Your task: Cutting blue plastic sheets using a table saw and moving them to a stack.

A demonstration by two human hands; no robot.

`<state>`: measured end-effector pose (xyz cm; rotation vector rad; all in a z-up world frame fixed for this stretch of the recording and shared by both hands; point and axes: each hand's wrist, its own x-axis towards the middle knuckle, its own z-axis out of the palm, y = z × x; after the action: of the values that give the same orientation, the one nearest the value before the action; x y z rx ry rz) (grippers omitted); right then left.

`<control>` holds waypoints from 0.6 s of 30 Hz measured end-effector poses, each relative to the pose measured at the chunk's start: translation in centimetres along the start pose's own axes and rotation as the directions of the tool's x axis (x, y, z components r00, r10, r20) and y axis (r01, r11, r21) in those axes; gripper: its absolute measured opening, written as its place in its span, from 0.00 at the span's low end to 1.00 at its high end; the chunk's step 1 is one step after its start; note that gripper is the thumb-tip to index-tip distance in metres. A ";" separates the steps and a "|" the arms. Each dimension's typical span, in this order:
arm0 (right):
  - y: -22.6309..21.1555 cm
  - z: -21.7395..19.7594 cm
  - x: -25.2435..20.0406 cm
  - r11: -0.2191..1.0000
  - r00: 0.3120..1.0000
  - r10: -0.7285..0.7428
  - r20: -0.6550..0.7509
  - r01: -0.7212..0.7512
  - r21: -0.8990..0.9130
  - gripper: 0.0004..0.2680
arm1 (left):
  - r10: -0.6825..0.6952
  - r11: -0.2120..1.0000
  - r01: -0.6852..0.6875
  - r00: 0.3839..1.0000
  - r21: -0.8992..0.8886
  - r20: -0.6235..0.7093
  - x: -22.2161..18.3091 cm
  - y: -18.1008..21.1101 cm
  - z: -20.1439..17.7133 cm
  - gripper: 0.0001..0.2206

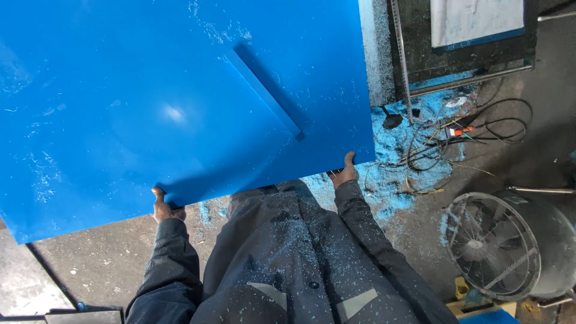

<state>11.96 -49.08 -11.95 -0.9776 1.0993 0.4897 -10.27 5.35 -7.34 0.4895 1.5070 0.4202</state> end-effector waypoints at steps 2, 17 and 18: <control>0.2 0.0 0.5 1.000 1.000 0.011 0.015 -0.011 0.021 0.38 | -0.001 1.000 0.001 0.999 -0.003 -0.048 -1.4 0.4 1.0 0.40; 0.4 0.2 1.7 0.999 0.997 -0.008 -0.072 0.005 -0.044 0.37 | -0.029 0.999 0.028 0.999 0.035 0.026 -0.2 0.5 0.3 0.39; 0.3 0.3 1.6 0.999 0.997 -0.009 -0.072 0.006 -0.043 0.37 | -0.029 0.999 0.028 0.999 0.035 0.027 -0.1 0.5 0.4 0.39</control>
<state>12.49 -48.89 -13.47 -1.0434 1.1535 0.4767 -9.89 5.67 -6.96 0.4984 1.4951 0.3641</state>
